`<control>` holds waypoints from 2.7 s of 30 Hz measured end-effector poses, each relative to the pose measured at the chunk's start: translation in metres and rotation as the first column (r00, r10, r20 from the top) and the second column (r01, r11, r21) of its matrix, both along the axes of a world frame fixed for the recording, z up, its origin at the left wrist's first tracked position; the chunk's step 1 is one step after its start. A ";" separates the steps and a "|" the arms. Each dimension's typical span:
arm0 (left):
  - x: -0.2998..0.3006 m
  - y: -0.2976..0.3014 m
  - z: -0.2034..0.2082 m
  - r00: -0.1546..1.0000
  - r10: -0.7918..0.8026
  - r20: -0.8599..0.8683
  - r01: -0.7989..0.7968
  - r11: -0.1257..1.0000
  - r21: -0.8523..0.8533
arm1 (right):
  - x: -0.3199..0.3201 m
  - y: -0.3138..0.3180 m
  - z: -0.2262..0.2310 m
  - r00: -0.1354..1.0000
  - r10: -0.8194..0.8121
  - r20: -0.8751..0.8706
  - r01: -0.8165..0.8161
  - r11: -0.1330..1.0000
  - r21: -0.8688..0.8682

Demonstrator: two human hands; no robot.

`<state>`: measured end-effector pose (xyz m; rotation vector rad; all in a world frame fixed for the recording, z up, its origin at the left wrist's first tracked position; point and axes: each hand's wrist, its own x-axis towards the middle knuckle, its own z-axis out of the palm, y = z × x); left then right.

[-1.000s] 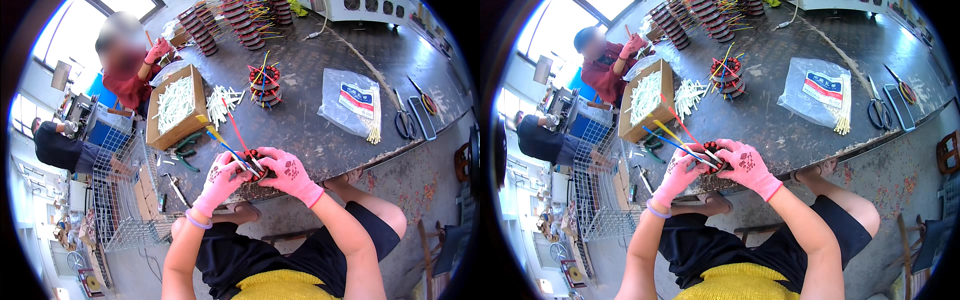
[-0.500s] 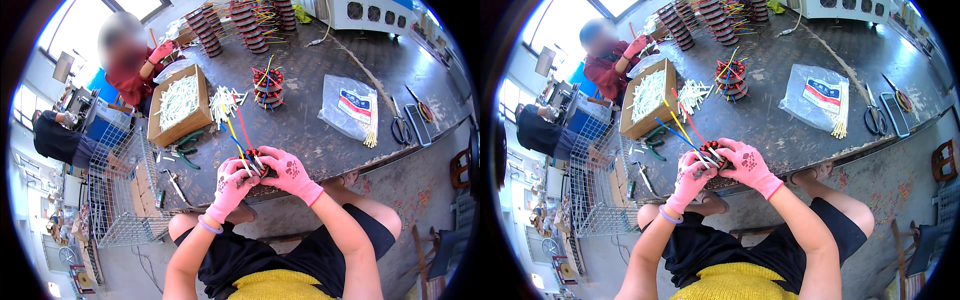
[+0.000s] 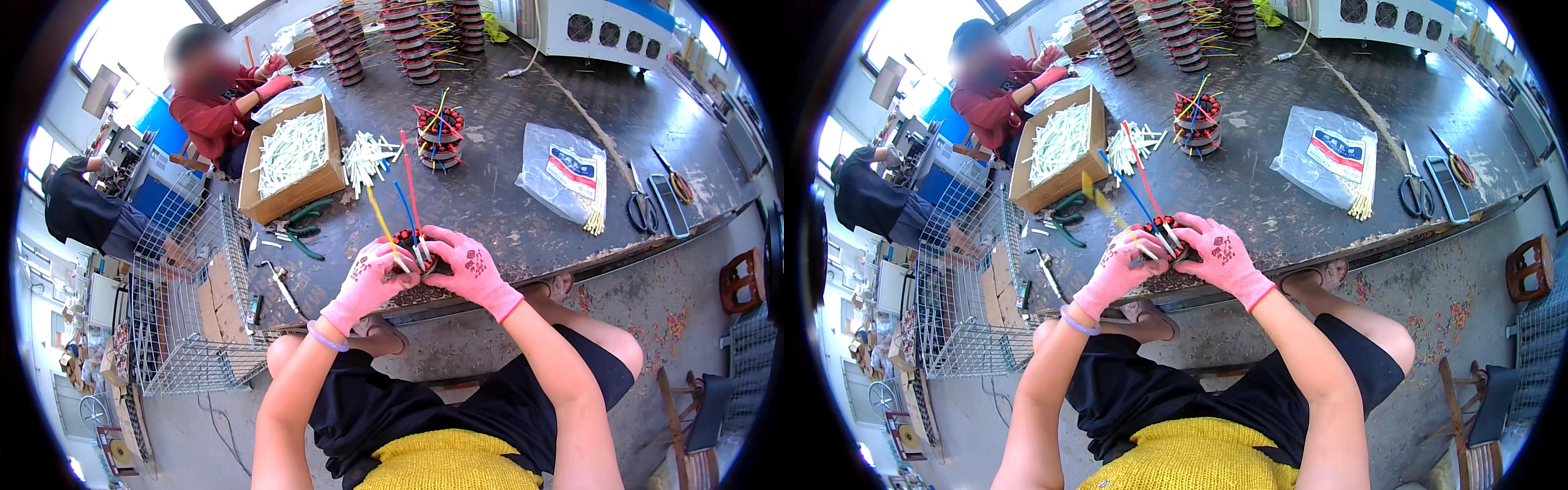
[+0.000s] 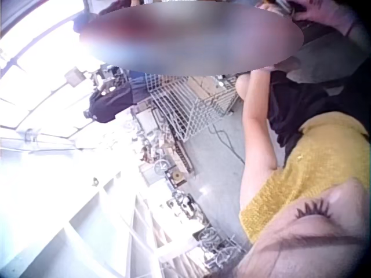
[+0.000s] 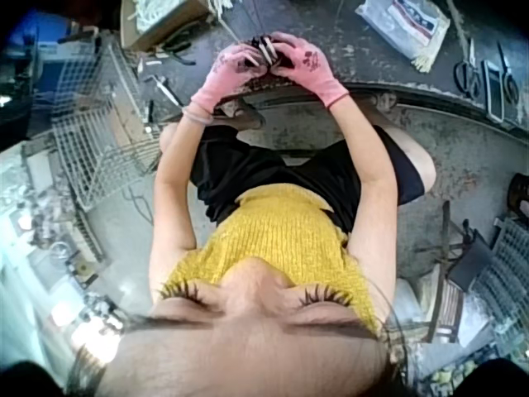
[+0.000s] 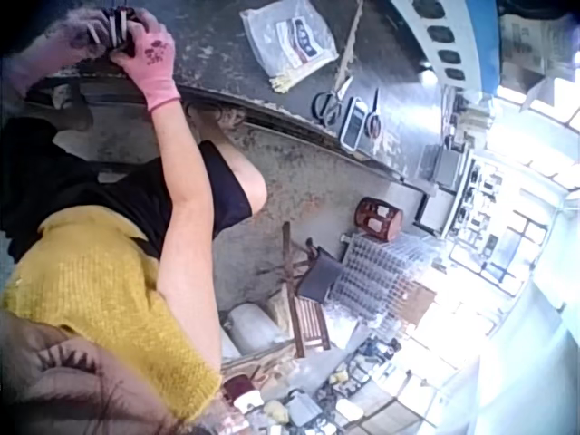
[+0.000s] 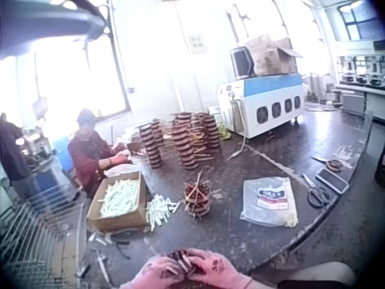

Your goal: The person is assembling motor components at a workbench. They use scissors to trim wires on a stator and insert thin white rods into the component slots.

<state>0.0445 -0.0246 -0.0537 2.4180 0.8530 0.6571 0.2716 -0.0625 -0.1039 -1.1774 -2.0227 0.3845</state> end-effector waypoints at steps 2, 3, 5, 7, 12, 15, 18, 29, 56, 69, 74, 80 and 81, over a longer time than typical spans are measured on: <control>0.002 -0.001 0.003 0.999 -0.026 -0.036 0.029 0.997 0.073 | 0.001 -0.001 -0.001 1.000 -0.004 -0.007 0.004 1.000 0.003; 0.005 0.000 0.004 0.999 -0.024 -0.046 0.029 0.993 0.118 | 0.002 -0.001 -0.001 1.000 -0.006 -0.010 0.006 1.000 0.004; 0.009 -0.002 0.000 0.999 0.049 0.021 -0.050 0.996 0.071 | 0.000 -0.002 -0.001 1.000 -0.007 -0.018 0.007 1.000 0.009; 0.008 -0.001 -0.007 0.996 0.070 0.060 -0.074 0.995 0.061 | 0.000 -0.001 -0.002 1.000 -0.003 -0.024 0.004 1.000 0.012; 0.014 0.004 -0.008 0.989 0.125 -0.072 -0.113 0.982 0.154 | 0.000 0.001 -0.003 1.000 0.004 -0.029 -0.005 1.000 -0.010; 0.016 0.002 -0.006 0.981 0.174 -0.083 -0.167 0.982 0.086 | 0.002 0.000 -0.001 0.999 0.008 -0.045 -0.008 1.000 -0.002; 0.020 -0.002 -0.002 0.978 0.207 -0.029 -0.206 0.978 0.037 | 0.003 0.000 0.000 0.998 0.008 -0.068 -0.008 1.000 0.003; 0.013 0.013 -0.002 0.982 0.186 -0.017 -0.184 0.948 -0.259 | 0.001 0.001 0.006 0.995 0.028 -0.100 -0.030 0.999 -0.023; 0.021 0.003 -0.016 0.825 0.447 0.346 -0.027 0.643 -0.765 | 0.001 0.001 0.018 0.994 0.023 -0.108 -0.038 0.989 -0.140; 0.005 -0.011 0.024 0.938 0.245 0.243 -0.234 0.969 -0.075 | 0.001 -0.043 0.059 0.984 -0.068 -0.167 0.044 0.989 -0.144; 0.004 -0.006 0.061 0.935 0.217 0.281 -0.154 0.961 -0.230 | -0.051 -0.043 0.084 0.975 -0.214 -0.057 0.207 0.973 -0.105; 0.016 0.003 0.061 0.943 0.064 0.326 -0.035 0.995 -0.095 | -0.054 -0.016 0.071 0.958 -0.249 0.144 0.266 0.958 -0.108; 0.016 0.009 0.056 0.934 0.038 0.355 -0.022 0.999 -0.049 | -0.056 -0.015 0.068 0.956 -0.251 0.148 0.273 0.951 -0.148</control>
